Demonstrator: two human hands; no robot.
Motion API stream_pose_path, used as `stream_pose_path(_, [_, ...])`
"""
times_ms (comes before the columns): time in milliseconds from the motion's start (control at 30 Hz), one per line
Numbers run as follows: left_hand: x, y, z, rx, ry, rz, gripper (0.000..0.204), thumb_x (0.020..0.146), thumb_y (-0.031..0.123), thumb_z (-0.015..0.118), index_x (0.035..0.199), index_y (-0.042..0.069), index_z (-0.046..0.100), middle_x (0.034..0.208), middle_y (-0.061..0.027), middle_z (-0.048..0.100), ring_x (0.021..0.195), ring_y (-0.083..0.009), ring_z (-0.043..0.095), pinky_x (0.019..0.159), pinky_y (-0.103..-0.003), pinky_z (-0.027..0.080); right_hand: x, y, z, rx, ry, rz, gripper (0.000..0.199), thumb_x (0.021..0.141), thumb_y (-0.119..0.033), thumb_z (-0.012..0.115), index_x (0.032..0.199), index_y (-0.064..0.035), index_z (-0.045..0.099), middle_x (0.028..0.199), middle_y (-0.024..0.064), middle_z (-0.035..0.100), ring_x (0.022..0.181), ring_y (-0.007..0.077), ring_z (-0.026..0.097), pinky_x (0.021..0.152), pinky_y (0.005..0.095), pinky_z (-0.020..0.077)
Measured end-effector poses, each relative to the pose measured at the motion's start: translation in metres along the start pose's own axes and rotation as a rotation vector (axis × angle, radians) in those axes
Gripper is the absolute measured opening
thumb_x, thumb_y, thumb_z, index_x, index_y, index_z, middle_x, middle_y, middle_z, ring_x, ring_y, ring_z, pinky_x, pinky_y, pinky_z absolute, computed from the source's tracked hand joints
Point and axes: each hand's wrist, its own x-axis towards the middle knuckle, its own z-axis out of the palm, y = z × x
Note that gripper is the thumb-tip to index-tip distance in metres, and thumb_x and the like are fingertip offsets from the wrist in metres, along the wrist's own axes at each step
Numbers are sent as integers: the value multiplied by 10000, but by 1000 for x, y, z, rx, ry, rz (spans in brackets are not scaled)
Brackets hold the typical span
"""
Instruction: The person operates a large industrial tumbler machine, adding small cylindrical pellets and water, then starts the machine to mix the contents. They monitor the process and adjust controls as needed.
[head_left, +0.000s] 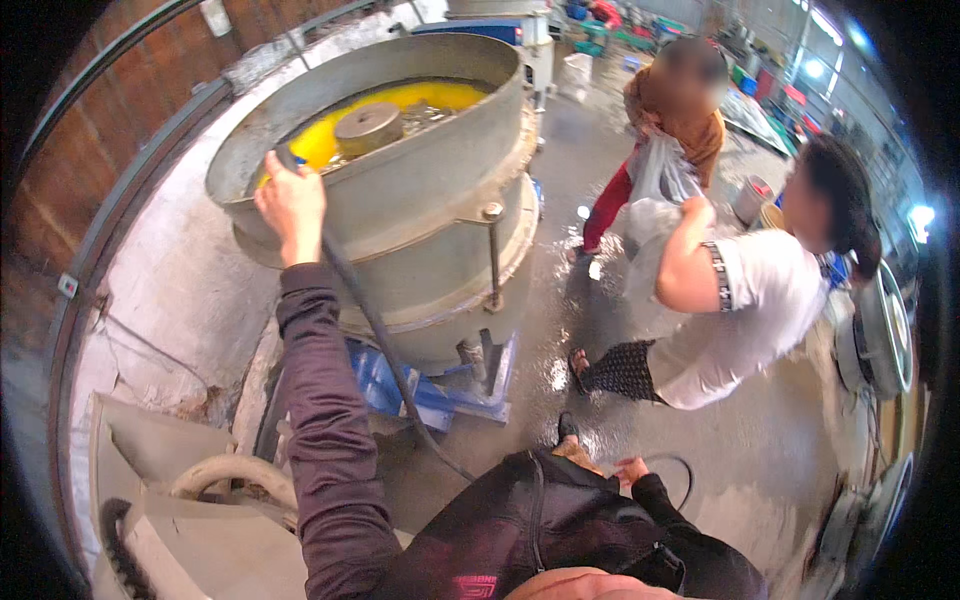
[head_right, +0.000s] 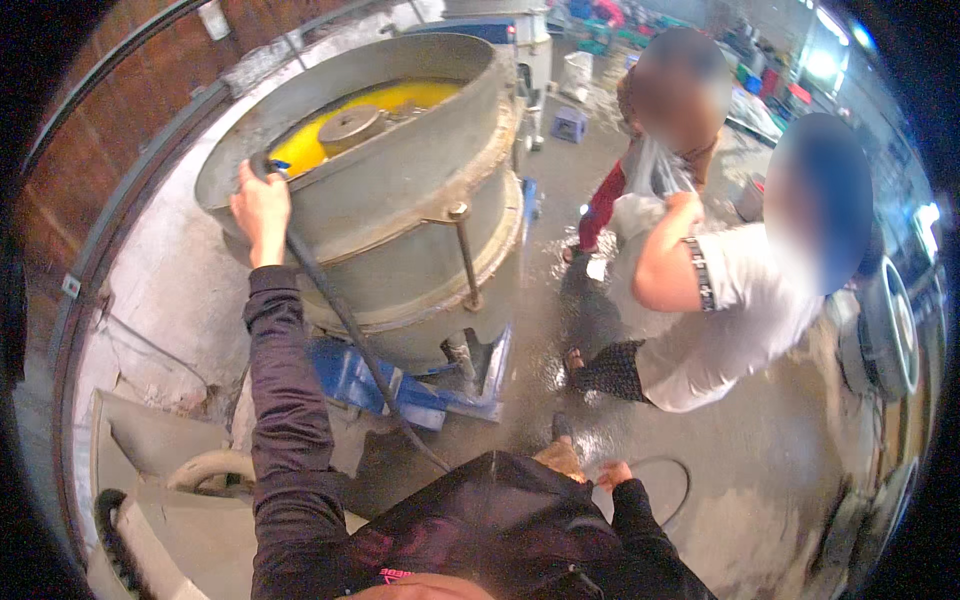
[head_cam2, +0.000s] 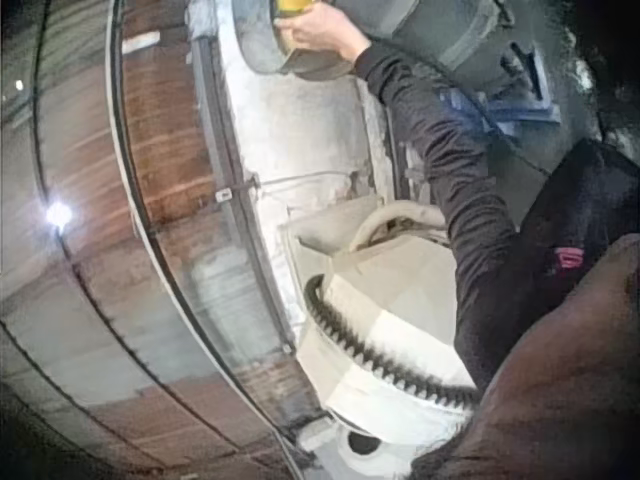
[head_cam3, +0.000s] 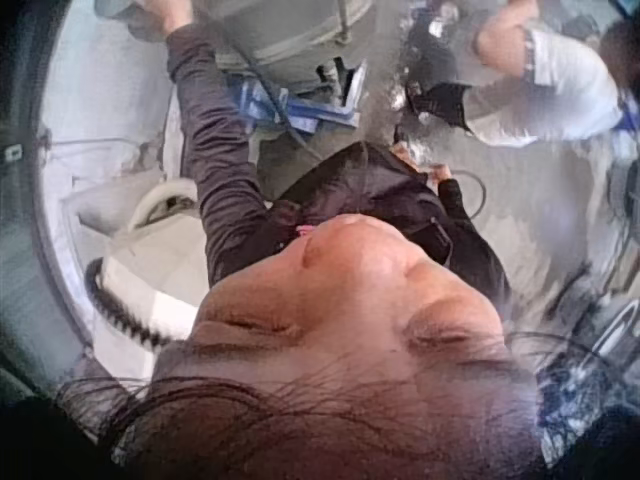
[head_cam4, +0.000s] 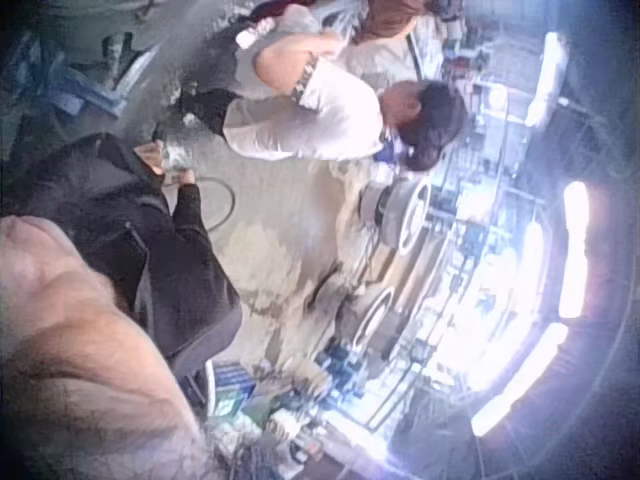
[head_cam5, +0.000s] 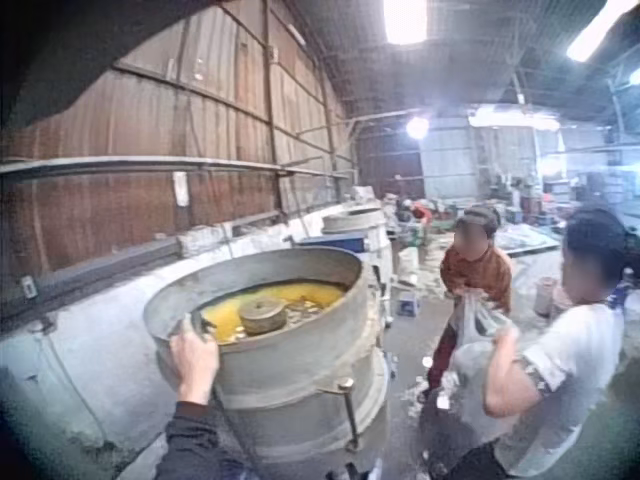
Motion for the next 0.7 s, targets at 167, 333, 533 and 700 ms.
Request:
stream_pose_path(167, [1,-3,1,-9,14,35,566,840,243,604,1323,-18,466,930,-245,686,947,-350,659,968,-438,400,5,18,-1,-151,-52,13,281,875,-94,575,1150,-47,611,824,191,705,564,287,646,462,420,495])
stream_pose_path(333, [1,2,3,-37,-13,13,568,847,239,606,1332,-22,467,946,-242,689,951,-355,657,939,-448,417,10,24,-6,-373,-24,5,315,928,-118,488,1228,-64,569,969,249,678,716,360,662,584,497,506])
stream_pose_path(533, [0,-1,2,0,9,31,544,848,242,590,1308,-29,483,908,-244,690,936,-363,660,919,-454,422,17,14,-8,-120,-226,69,473,962,-234,362,1404,-68,351,1289,375,474,1025,563,546,743,624,442])
stream_pose_path(700, [0,-4,5,-30,14,38,564,829,226,588,1316,-31,463,879,-250,686,898,-362,666,933,-459,408,20,11,6,-287,-138,-71,404,942,-126,407,1338,-60,457,1088,303,603,841,463,630,644,550,511])
